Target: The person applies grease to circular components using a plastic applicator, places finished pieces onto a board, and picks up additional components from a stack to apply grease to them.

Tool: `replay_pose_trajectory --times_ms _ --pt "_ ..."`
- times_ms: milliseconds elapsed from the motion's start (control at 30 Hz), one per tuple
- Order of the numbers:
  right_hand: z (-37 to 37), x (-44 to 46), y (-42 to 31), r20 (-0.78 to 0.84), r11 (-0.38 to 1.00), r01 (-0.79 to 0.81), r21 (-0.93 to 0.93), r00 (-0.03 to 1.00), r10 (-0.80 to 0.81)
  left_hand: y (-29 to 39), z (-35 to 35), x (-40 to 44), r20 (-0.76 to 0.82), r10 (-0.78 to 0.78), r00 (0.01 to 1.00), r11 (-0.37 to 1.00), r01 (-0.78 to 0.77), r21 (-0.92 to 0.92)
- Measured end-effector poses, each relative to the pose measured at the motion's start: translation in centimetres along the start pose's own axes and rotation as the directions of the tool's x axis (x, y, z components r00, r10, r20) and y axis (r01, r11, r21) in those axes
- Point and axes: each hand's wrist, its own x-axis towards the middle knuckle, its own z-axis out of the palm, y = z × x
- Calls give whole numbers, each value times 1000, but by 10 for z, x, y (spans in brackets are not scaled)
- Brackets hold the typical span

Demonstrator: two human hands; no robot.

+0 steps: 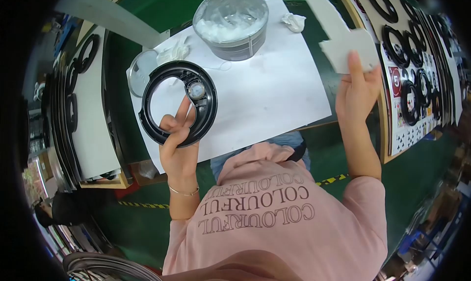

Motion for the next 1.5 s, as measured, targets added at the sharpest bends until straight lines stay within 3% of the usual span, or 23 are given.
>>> replay_pose_trajectory --times_ms 33,100,233,400,600,700,767,800,833,867,900,1033,1100,1267,1333,1500 --pt "1 1 -3 -8 1000 9 3 1000 -9 0 2 0 12 -2 1000 1000 2 3" --pt "12 0 -6 181 898 -331 291 940 288 1 4 -2 27 2 1000 1000 -1 -12" --pt "27 -14 -10 254 787 -501 361 864 434 0 2 -4 -41 21 999 999 -20 36" --pt "29 -19 -8 325 731 -564 384 824 465 -2 1 -5 -37 15 999 1000 -14 19" --pt "29 -23 -7 372 796 -548 256 816 442 -2 1 0 45 32 998 999 -33 28" --pt "23 -24 -5 382 907 -392 152 870 311 -2 3 0 85 59 995 996 -65 61" --pt "21 -30 -13 377 966 -11 -258 920 111 -2 0 1 115 102 988 983 -118 143" --pt "21 -34 -14 413 948 178 -263 909 -56 -3 -1 1 124 132 983 969 -155 195" --pt "24 -35 -22 419 949 172 -264 907 -48 -3 0 0 136 157 978 951 -187 245" --pt "35 -33 -39 711 815 518 -259 674 -202 -2 3 -1 130 157 979 952 -185 246" --pt "43 -34 -49 914 600 790 -125 327 -240 -2 6 -1 97 169 981 941 -190 281" --pt "52 -44 -53 949 541 837 -88 236 -211 -4 5 1 98 199 975 918 -221 330" --pt "54 -46 -53 947 537 838 -95 243 -212 -5 1 1 124 211 970 918 -240 316" --pt "55 -51 -60 925 593 776 -216 357 -130 -5 -4 2 218 271 938 868 -336 366" --pt "58 -53 -60 917 602 768 -217 372 -144 -6 -4 1 258 290 922 804 -381 456" --pt "40 -48 -51 906 638 739 -217 396 -150 -7 -5 0 256 288 923 794 -380 475"
